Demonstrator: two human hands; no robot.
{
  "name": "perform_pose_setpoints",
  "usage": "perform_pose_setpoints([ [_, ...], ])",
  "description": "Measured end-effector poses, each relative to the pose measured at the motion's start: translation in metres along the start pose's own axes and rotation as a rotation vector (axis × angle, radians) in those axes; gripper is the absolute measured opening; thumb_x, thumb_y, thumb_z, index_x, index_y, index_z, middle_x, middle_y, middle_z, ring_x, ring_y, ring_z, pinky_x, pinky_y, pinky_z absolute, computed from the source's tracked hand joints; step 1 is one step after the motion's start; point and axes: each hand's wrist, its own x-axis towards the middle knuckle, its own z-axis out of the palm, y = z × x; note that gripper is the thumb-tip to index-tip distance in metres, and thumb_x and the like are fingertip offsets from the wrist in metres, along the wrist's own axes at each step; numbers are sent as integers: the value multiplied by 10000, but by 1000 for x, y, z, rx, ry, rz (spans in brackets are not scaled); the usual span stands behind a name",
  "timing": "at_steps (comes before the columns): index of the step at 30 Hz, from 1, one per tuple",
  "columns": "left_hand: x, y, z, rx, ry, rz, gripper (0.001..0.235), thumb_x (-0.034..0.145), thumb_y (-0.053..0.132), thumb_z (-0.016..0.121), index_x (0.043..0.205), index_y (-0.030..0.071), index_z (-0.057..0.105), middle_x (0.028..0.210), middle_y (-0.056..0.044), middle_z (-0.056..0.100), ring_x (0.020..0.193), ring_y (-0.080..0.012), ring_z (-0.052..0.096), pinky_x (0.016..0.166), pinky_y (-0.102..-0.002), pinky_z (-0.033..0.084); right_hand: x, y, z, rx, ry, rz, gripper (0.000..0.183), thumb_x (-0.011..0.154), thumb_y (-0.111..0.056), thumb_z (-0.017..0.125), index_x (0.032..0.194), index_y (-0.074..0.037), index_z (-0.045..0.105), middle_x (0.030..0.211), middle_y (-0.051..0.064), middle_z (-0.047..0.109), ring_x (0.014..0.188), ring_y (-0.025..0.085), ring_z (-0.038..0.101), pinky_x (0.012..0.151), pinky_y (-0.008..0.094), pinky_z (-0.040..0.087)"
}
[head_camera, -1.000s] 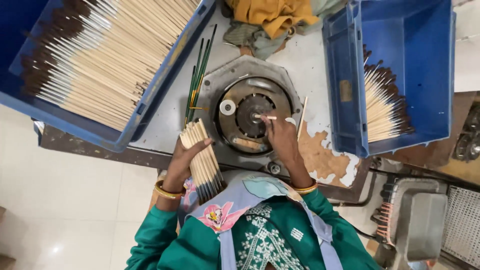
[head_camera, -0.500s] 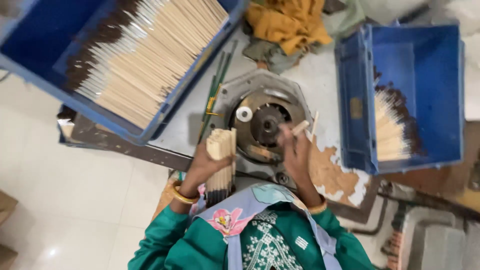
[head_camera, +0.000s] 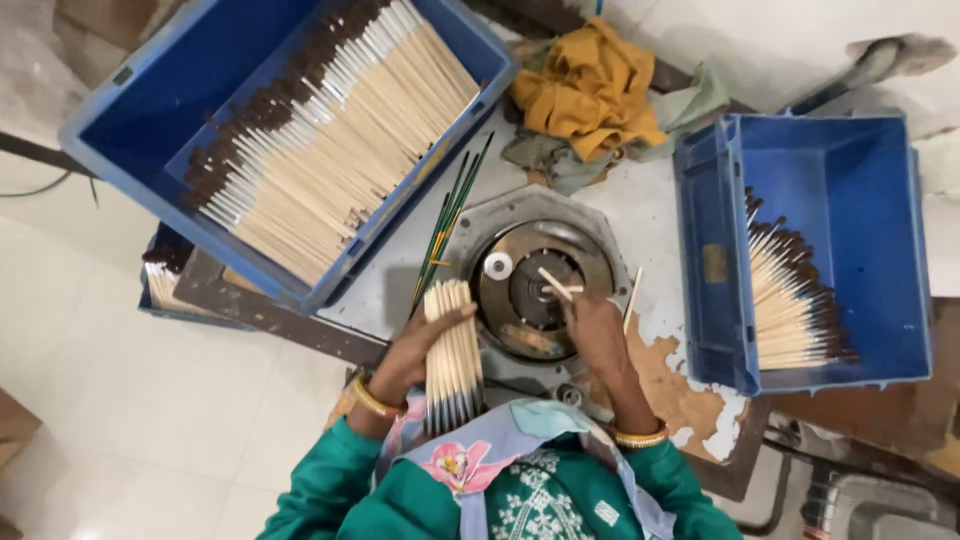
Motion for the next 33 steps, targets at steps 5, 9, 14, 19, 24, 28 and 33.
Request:
perform_pose_setpoints([
  [5, 6, -15, -17, -15, 32, -7, 477, 806, 87, 816, 1222, 27, 591, 916, -94, 708, 754, -234, 735, 622, -403, 625, 6, -11, -4, 41, 85, 29, 191, 977, -190, 653, 1119, -64, 672, 786, 228, 691, 681, 431, 670, 600, 526, 515],
  [9, 9, -38, -29, 24, 29, -2, 483, 780, 33, 805, 1204, 28, 573, 919, -103, 712, 770, -252, 745, 635, -427, 635, 1, -10, 25, 47, 185, 94, 271, 998, -197, 676, 1172, 2, 617, 781, 239, 681, 653, 440, 659, 566, 518, 508],
  [14, 3, -34, -24, 84, -16, 10, 515, 775, 27, 800, 1235, 18, 570, 947, -107, 726, 804, -245, 753, 676, -418, 643, 3, -18, 7, 139, 216, -32, 213, 1007, -181, 632, 1132, -10, 658, 860, 238, 690, 750, 432, 674, 623, 499, 511],
  [19, -3, -24, -9, 243, -21, 110, 547, 755, 35, 827, 1247, -21, 593, 983, -126, 747, 844, -239, 759, 749, -391, 638, -4, -49, -32, 479, 202, 66, 286, 1021, -155, 544, 1222, 1, 674, 1010, 228, 713, 899, 426, 682, 709, 493, 531],
  [24, -24, 21, 38, 729, -163, 383, 549, 732, 103, 881, 1217, -24, 657, 1082, -78, 758, 955, -186, 731, 849, -343, 585, -13, -91, -61, 351, -178, -208, 286, 954, -278, 711, 1057, -11, 704, 955, 209, 717, 869, 413, 672, 706, 486, 520],
  [28, 1, 2, 13, 719, -207, 374, 536, 725, 129, 883, 1199, -7, 673, 1070, -66, 756, 947, -168, 723, 838, -337, 584, -12, -70, -99, 500, -19, -370, 320, 1016, -224, 608, 1239, -18, 706, 990, 187, 747, 854, 343, 722, 737, 452, 558],
  [33, -3, 5, 8, 136, -39, 20, 466, 787, 152, 866, 1175, 1, 656, 964, -118, 739, 809, -229, 731, 697, -382, 625, -2, 43, 44, -45, -56, 42, 195, 895, -147, 691, 1011, 9, 691, 889, 244, 703, 790, 436, 687, 700, 505, 560],
])
